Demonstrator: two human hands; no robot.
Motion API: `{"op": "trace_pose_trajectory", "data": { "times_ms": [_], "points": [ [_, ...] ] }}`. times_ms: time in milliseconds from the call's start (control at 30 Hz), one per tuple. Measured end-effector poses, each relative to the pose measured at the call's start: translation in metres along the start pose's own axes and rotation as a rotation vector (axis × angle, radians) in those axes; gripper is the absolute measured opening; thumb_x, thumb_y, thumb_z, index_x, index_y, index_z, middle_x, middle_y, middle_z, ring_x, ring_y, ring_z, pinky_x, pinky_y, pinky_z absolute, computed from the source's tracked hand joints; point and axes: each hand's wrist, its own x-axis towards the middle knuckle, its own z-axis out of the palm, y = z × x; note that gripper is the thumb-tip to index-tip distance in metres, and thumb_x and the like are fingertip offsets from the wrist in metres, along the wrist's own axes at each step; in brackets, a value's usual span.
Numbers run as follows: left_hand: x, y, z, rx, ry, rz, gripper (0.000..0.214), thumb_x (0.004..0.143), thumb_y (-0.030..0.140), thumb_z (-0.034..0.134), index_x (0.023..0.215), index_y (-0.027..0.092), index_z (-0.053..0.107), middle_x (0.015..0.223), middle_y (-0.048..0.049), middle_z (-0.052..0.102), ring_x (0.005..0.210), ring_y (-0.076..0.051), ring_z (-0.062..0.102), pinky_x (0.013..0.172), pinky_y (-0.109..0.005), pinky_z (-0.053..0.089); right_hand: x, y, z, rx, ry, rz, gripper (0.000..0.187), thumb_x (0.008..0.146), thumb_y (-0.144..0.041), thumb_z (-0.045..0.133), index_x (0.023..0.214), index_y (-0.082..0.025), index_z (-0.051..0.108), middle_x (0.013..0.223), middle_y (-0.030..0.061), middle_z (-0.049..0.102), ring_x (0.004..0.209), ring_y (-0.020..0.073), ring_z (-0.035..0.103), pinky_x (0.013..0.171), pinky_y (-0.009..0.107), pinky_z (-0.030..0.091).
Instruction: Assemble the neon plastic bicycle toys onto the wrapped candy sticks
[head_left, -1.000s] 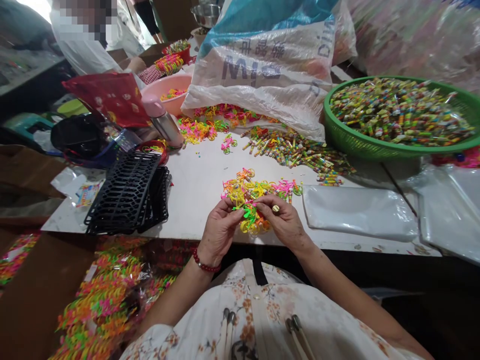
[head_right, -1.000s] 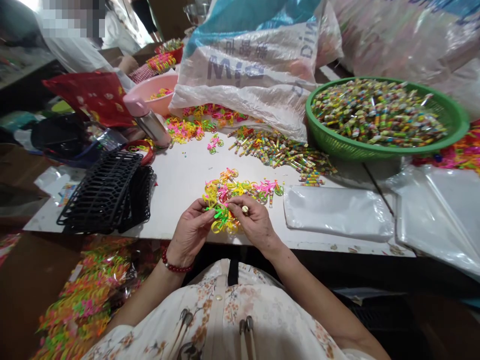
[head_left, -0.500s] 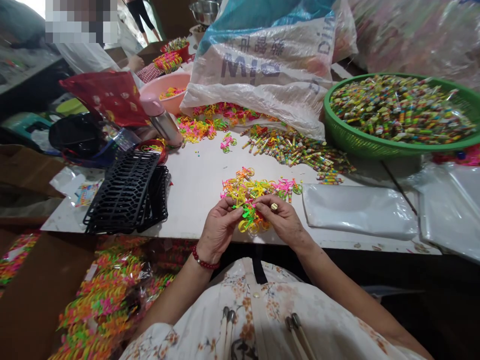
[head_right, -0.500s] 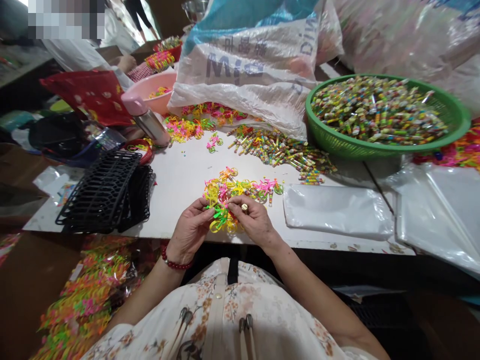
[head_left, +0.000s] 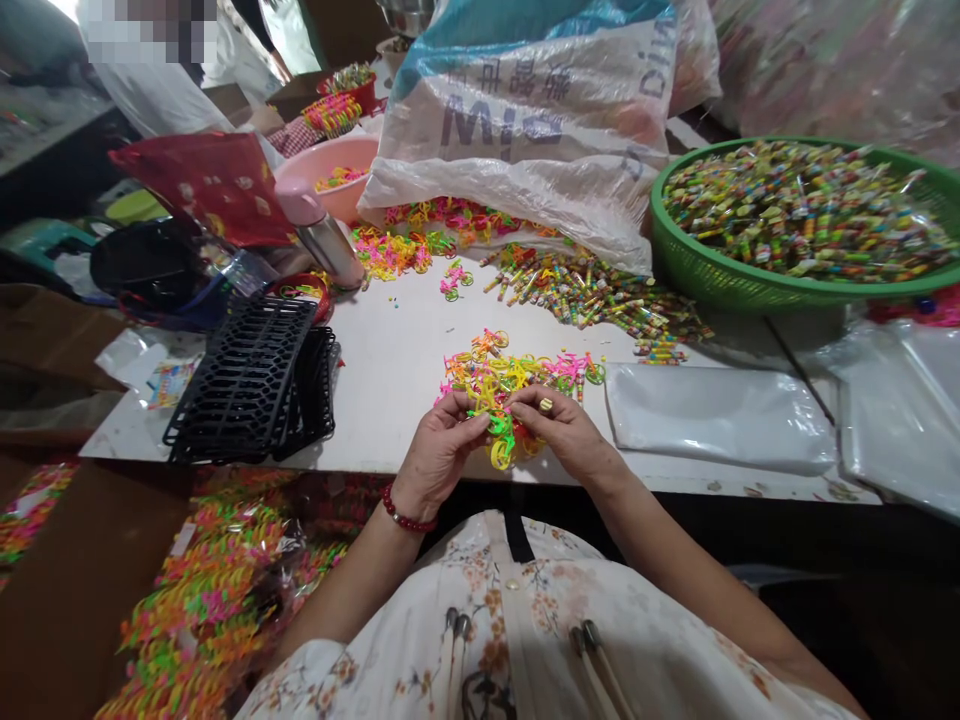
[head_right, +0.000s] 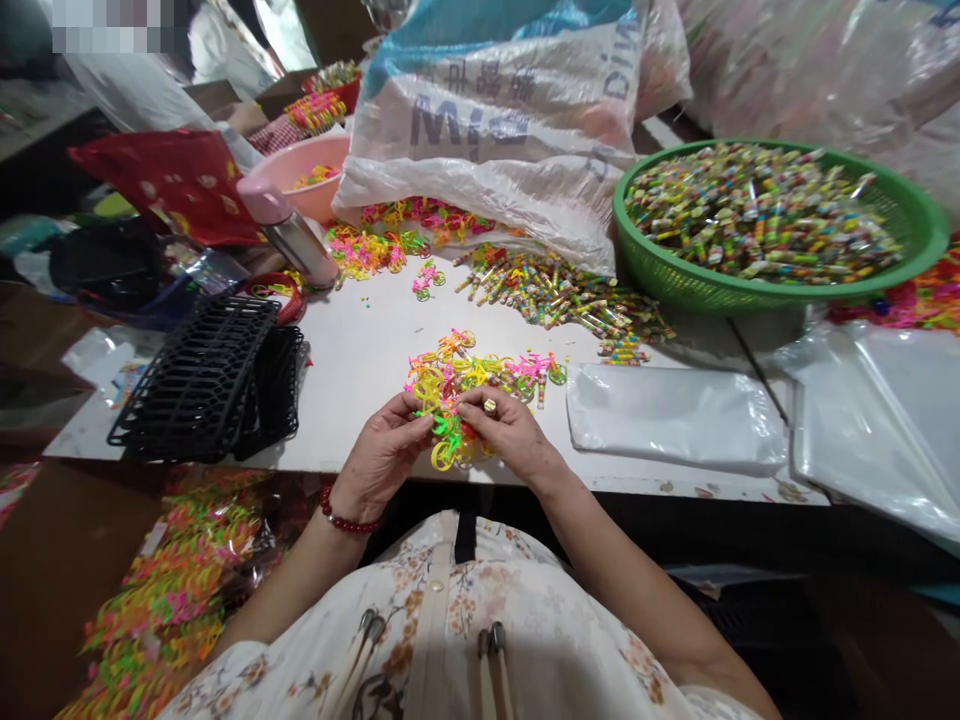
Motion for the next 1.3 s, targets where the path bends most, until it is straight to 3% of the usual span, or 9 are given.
{"op": "trace_pose_trajectory", "data": {
  "times_ms": [267,567,733,900,1033,1100,1200,1300],
  "points": [
    [0.0,0.0,0.0,0.005,-0.011,0.059,0.032,0.064,0.019,0.085,0.09,0.015,0.066,0.089,-0.0018,0.068,0.079,-0.012,0.064,0.074,-0.024,0.054,0.0,0.002,-0.004,-0.025,-0.008,0.022,0.026,0.077,-0.044,0.075,0.087,-0.021,0.069,0.081,-0.0016,0.062,0.069,0.0106,0.052,0.065,0.024,0.042],
    [-0.004,0.008,0.003,-0.043,-0.02,0.106,0.032,0.062,0.018,0.085,0.09,0.016,0.069,0.09,-0.0027,0.07,0.079,-0.012,0.065,0.073,-0.023,0.053,0.002,0.008,0.002,0.15,0.078,0.238,0.035,0.063,-0.045,0.082,0.073,-0.018,0.061,0.059,-0.0056,0.054,0.05,0.0067,0.043,0.049,0.022,0.031],
    [0.0,0.014,-0.002,-0.165,0.138,0.178,0.03,0.062,0.016,0.085,0.086,0.018,0.067,0.085,-0.0005,0.069,0.072,-0.01,0.064,0.066,-0.021,0.053,0.013,-0.002,0.0,0.06,0.212,0.094,0.035,0.07,-0.049,0.076,0.078,-0.019,0.058,0.051,-0.0085,0.047,0.043,0.0066,0.038,0.044,0.021,0.03],
    [0.003,0.016,-0.011,-0.134,0.229,0.2,0.03,0.063,0.016,0.084,0.085,0.016,0.063,0.084,0.0,0.068,0.072,-0.009,0.063,0.066,-0.021,0.052,0.057,-0.018,0.01,-0.17,0.251,-0.055,0.026,0.08,-0.046,0.066,0.085,-0.021,0.059,0.054,-0.0069,0.052,0.046,0.0094,0.047,0.046,0.022,0.038],
    [-0.001,0.019,-0.016,-0.114,0.237,0.21,0.033,0.064,0.021,0.084,0.089,0.016,0.063,0.082,0.0004,0.067,0.067,-0.008,0.062,0.064,-0.02,0.05,0.102,-0.016,0.028,-0.314,0.226,-0.088,0.021,0.082,-0.042,0.06,0.086,-0.021,0.06,0.059,-0.0056,0.055,0.049,0.0111,0.051,0.048,0.023,0.042],
    [-0.004,0.022,-0.02,-0.099,0.242,0.203,0.034,0.065,0.023,0.084,0.09,0.016,0.062,0.08,0.0012,0.066,0.064,-0.007,0.06,0.062,-0.019,0.05,0.111,-0.014,0.037,-0.362,0.211,-0.112,0.022,0.081,-0.041,0.062,0.089,-0.02,0.062,0.065,-0.0037,0.058,0.057,0.0119,0.053,0.053,0.024,0.044],
    [-0.005,0.023,-0.028,-0.063,0.259,0.209,0.033,0.067,0.025,0.083,0.09,0.017,0.062,0.081,0.0014,0.067,0.064,-0.007,0.06,0.062,-0.02,0.049,0.1,-0.014,0.047,-0.357,0.128,-0.121,0.03,0.082,-0.048,0.063,0.092,-0.02,0.067,0.074,-0.0012,0.061,0.06,0.0111,0.049,0.055,0.024,0.043],
    [-0.003,0.021,-0.038,0.062,0.246,0.267,0.027,0.071,0.027,0.08,0.09,0.017,0.064,0.08,0.001,0.067,0.067,-0.008,0.06,0.066,-0.02,0.049,0.074,-0.015,0.054,-0.247,-0.056,-0.03,0.039,0.082,-0.053,0.064,0.104,-0.021,0.068,0.073,-0.0025,0.059,0.054,0.0093,0.044,0.052,0.024,0.041]
  ]
}}
